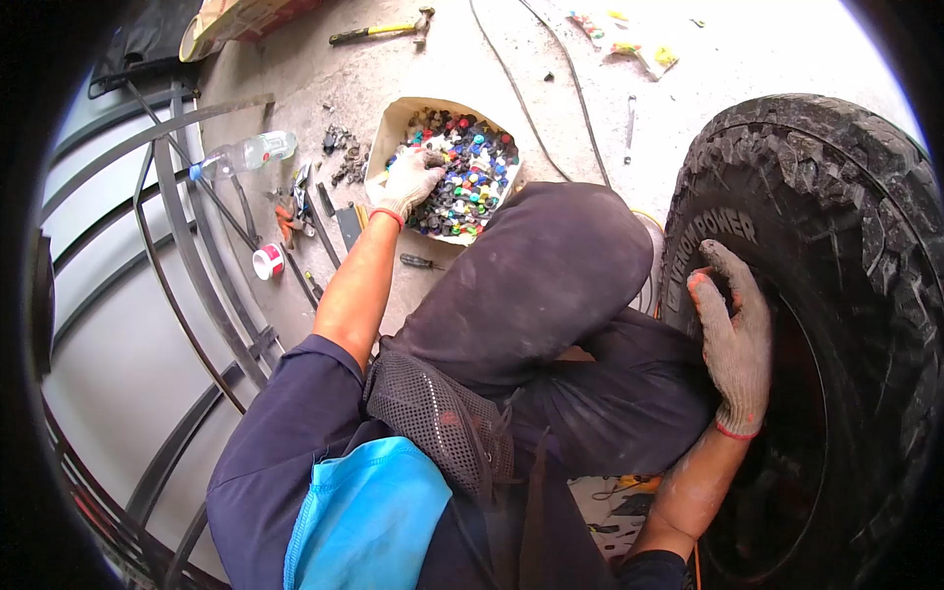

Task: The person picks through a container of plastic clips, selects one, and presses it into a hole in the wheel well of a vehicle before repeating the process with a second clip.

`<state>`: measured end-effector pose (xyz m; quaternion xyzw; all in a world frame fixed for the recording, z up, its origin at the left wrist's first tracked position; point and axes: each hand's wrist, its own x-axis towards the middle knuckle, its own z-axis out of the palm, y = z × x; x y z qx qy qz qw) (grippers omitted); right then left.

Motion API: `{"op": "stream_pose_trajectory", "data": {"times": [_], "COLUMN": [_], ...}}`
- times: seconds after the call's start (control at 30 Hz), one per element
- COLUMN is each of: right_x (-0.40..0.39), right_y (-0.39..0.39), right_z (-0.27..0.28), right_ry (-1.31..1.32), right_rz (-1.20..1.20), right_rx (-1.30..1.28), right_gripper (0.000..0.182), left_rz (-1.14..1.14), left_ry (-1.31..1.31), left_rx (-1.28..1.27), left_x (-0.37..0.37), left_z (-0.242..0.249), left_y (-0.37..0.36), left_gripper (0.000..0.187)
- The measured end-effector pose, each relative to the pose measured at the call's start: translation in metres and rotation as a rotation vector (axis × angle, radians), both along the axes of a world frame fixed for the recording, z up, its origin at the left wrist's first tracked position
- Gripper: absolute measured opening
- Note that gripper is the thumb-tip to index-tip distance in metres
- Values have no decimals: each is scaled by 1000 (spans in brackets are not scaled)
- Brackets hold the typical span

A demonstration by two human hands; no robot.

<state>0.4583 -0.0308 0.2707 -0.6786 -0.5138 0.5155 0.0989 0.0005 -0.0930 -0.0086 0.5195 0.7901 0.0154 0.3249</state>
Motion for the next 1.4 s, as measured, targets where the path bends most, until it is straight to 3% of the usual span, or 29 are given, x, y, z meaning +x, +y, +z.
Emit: {"op": "stream_pose_trajectory", "data": {"times": [0.33, 0.4, 0.43, 0.47, 0.57, 0.7, 0.83, 0.9, 0.93, 1.0, 1.07, 1.13, 1.2, 1.4], "right_x": [3, 1, 3, 5, 4, 5, 3, 3, 3, 3, 5, 5, 5, 8], "right_y": [-1, -1, -2, -4, -3, -4, -4, -5, -5, -4, -4, -5, -5, -3], "right_z": [1, 4, 2, -1, -2, -5, -1, 0, 1, 2, 0, -1, -1, -6], "right_ry": [-29, -14, -15, 6, 16, 7, -23, -7, -7, -30, -31, -34, -3, -31], "right_rz": [-10, -64, -67, -56, -20, -22, 16, 8, 7, 9, 9, 9, -25, -3], "right_rx": [-14, -62, -64, -35, 4, -10, 33, 24, 25, 8, 8, 5, -26, 4], "right_gripper": [41, 40, 40, 40, 40, 40, 42, 43, 43, 43, 43, 43, 44, 44], "left_rz": [-4, 304, 454, 455, 838, 975, 996, 866, 865, 442, 521, 472, 494, 231], "left_ry": [69, -273, -315, -314, -744, -1003, -1025, -749, -749, -265, -340, -127, -109, 80], "left_rx": [9, 81, 117, 115, -5, 19, 21, -88, -88, -43, -23, 99, 122, 55], "left_x": [9, 7, 18, 13, -1, -12, -18, -24, -24, -24, -35, -48, -31, -26], "left_z": [15, 25, 47, 43, 41, 38, 24, 16, 18, 24, 9, -7, 25, 12], "left_y": [5, 2, 4, 1, -10, -21, -28, -30, -30, -30, -30, -29, -11, 16], "left_gripper": [26, 24, 24, 24, 18, 18, 18, 19, 19, 27, 33, 35, 36, 34]}}
